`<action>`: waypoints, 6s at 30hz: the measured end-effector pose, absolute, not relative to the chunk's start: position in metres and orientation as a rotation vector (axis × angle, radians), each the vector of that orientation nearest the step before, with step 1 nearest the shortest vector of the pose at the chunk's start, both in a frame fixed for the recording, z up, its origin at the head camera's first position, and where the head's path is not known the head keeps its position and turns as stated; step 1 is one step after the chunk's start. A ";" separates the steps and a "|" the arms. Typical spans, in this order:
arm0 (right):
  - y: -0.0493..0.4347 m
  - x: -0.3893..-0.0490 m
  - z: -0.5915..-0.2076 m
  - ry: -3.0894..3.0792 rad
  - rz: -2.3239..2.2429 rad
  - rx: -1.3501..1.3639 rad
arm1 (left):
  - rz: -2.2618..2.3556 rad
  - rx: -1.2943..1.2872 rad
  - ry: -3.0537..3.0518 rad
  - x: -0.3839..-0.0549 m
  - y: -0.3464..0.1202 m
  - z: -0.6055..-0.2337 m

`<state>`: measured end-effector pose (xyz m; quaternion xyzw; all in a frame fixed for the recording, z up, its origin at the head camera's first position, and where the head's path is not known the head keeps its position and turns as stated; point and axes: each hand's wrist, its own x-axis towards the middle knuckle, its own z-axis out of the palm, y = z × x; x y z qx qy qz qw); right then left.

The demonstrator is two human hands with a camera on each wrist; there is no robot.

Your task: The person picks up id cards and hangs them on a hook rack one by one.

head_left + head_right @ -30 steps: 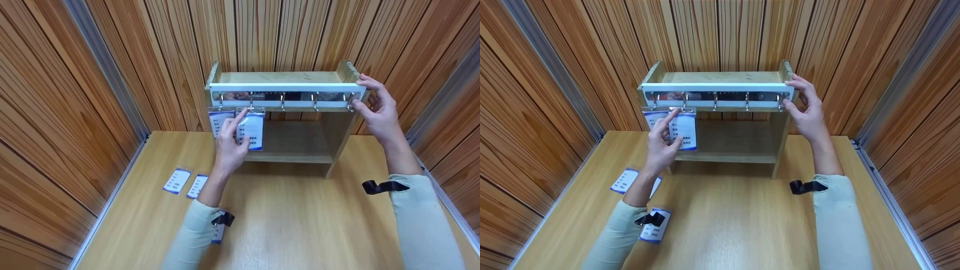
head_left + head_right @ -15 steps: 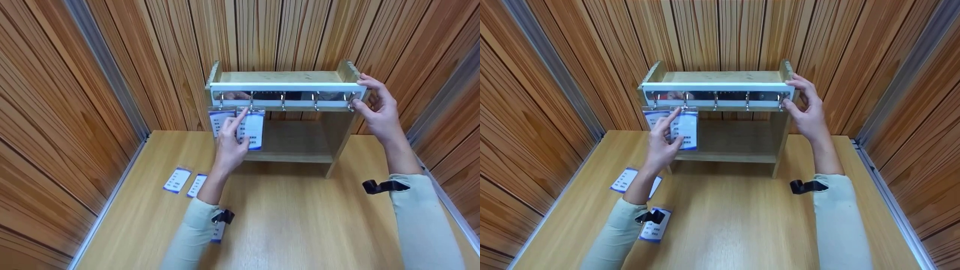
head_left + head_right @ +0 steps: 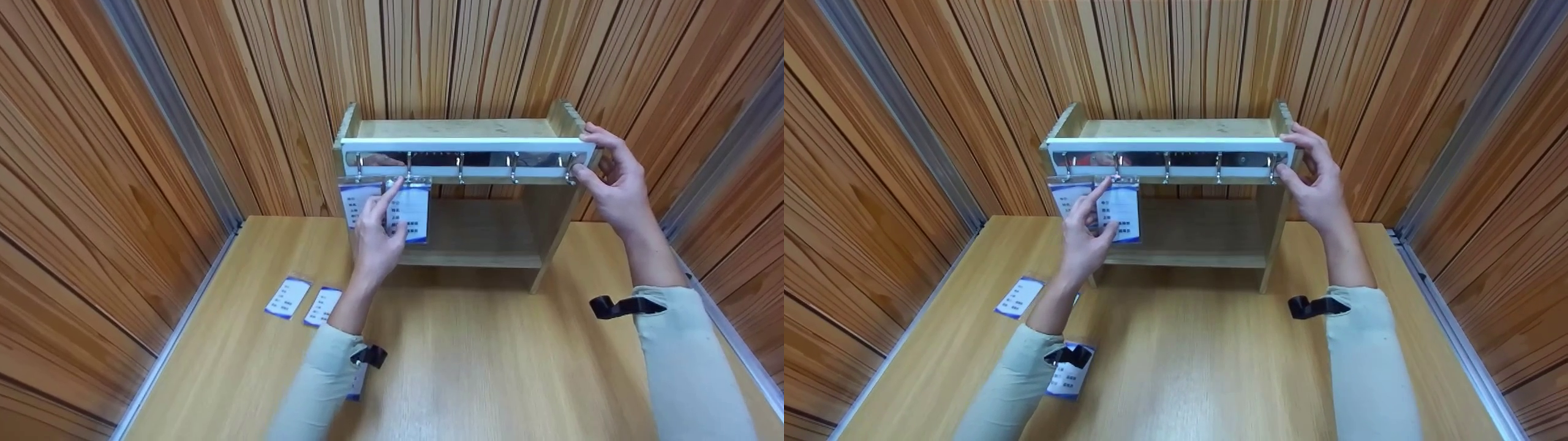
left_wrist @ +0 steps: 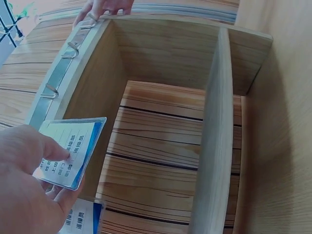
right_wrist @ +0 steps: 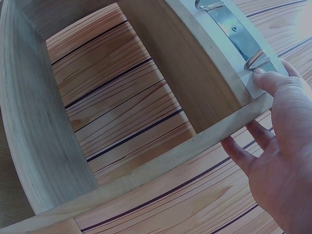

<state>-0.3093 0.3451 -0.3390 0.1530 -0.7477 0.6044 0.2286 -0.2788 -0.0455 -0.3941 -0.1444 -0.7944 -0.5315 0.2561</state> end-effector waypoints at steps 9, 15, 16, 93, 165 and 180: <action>0.346 -0.311 -0.339 -2.042 1.684 0.429 | -1.445 -0.370 -2.162 -0.284 -0.045 -0.398; 0.345 -0.311 -0.342 -2.031 1.698 0.438 | -1.513 -0.453 -2.101 -0.287 -0.048 -0.410; 0.344 -0.311 -0.342 -2.025 1.700 0.441 | -1.529 -0.467 -2.087 -0.288 -0.049 -0.412; 0.343 -0.309 -0.341 -2.067 1.617 0.415 | -1.864 -0.551 -2.205 -0.268 -0.090 -0.489; 0.342 -0.309 -0.337 -2.062 1.626 0.438 | -0.947 -0.309 -3.038 -0.195 -0.178 -0.553; 0.343 -0.308 -0.339 -2.074 1.633 0.414 | -0.876 -0.187 -3.155 -0.195 -0.173 -0.561</action>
